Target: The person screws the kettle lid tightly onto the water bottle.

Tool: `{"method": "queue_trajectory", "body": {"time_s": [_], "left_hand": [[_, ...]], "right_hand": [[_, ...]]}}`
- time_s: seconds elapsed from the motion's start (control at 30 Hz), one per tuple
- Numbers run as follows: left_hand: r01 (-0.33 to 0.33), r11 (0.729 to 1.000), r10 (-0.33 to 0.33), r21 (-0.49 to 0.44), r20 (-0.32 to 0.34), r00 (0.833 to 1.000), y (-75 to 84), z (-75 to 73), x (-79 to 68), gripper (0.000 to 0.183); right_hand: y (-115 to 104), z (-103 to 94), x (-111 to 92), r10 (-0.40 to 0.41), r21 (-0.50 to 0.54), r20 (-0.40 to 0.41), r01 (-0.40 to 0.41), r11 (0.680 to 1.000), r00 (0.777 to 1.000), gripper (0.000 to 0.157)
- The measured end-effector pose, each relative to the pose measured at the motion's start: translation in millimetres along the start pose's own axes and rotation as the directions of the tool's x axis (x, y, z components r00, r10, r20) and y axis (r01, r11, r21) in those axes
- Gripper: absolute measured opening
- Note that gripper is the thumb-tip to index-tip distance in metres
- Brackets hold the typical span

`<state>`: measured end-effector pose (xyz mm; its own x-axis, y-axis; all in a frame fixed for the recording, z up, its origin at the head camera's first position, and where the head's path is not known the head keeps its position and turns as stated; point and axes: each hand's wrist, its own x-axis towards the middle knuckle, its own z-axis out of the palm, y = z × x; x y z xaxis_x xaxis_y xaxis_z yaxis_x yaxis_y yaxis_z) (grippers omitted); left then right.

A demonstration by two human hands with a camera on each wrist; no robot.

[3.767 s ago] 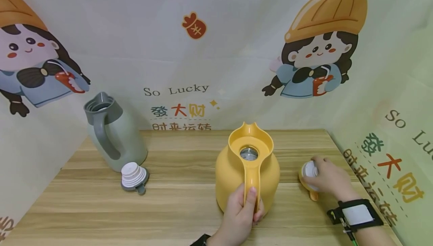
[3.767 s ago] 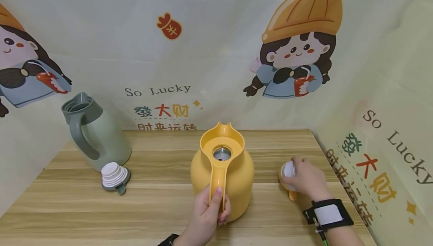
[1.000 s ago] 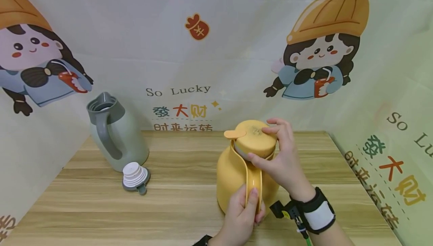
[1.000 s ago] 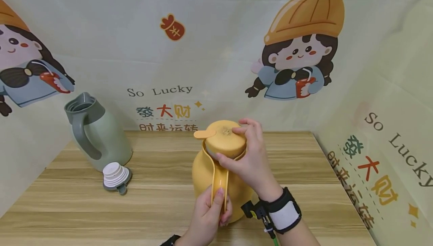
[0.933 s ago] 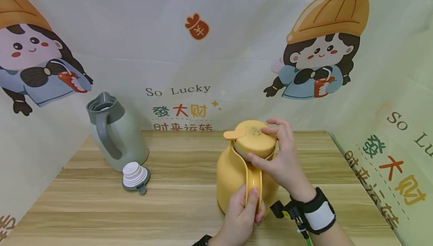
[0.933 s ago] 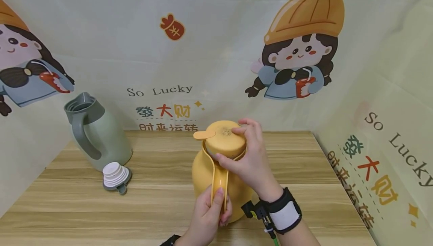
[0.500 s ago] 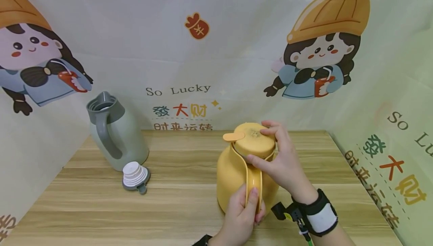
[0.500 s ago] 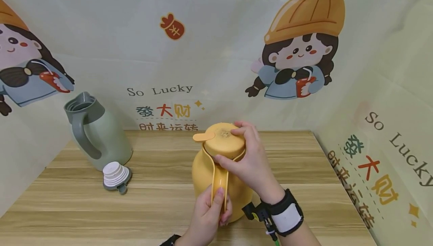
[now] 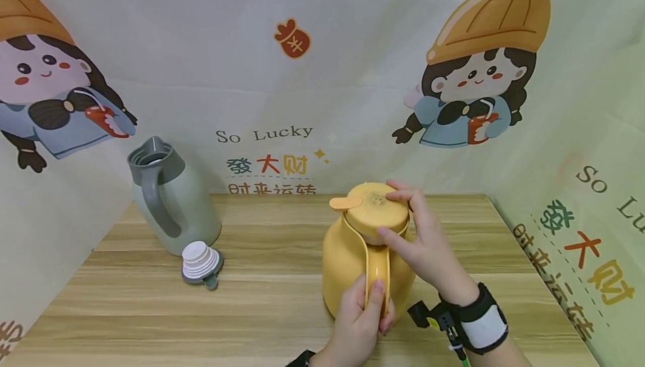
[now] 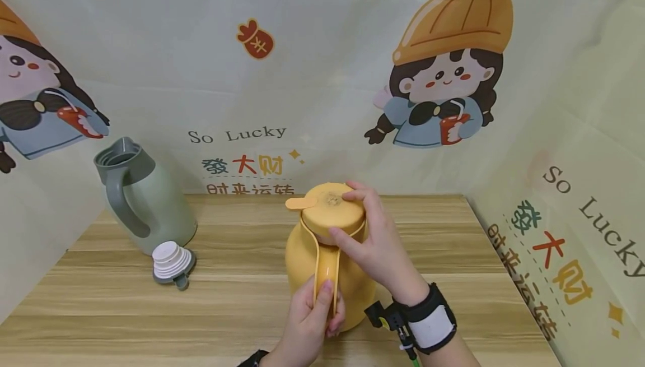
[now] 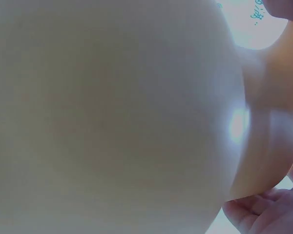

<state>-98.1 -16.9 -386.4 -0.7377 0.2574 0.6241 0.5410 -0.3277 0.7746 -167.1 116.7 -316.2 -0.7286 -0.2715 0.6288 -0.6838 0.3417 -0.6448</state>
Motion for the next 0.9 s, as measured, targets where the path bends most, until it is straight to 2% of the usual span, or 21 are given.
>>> {"method": "queue_trajectory", "body": {"time_s": [0.2,0.43,0.57,0.67,0.73,0.8,0.9], "left_hand": [[0.009,1.000,-0.009,0.001,-0.003,1.000,0.7,0.8,-0.5,0.025],[0.008,1.000,-0.008,0.003,-0.002,1.000,1.5,1.7,-0.1,0.025],[0.043,0.999,-0.043,0.007,-0.011,0.999,3.3,1.9,-0.2,0.025],[0.083,0.997,-0.082,0.008,-0.023,0.996,5.7,2.1,-0.1,0.025],[0.099,0.995,-0.099,0.014,-0.031,0.995,6.4,2.2,-0.1,0.025],[0.099,0.995,-0.098,0.014,-0.033,0.995,6.8,2.3,0.0,0.025],[0.093,0.995,-0.093,0.016,-0.033,0.995,6.1,2.3,0.0,0.025]], "right_hand": [[-2.7,0.7,-1.7,0.016,-0.077,-0.016,-0.017,0.997,1.000,0.050],[-2.9,-0.5,-6.4,-0.026,-0.163,-0.055,0.017,0.986,0.998,0.052],[-5.7,-4.3,-3.9,-0.056,-0.212,-0.041,0.046,0.976,0.998,0.054],[-8.9,-10.2,7.9,-0.125,-0.282,0.044,0.132,0.950,0.991,0.062],[-11.8,-14.5,20.1,-0.179,-0.329,0.145,0.218,0.919,0.973,0.068],[-15.0,-18.6,32.7,-0.219,-0.350,0.268,0.306,0.885,0.938,0.071],[-20.3,-23.9,48.6,-0.193,-0.346,0.438,0.363,0.865,0.878,0.071]]}}
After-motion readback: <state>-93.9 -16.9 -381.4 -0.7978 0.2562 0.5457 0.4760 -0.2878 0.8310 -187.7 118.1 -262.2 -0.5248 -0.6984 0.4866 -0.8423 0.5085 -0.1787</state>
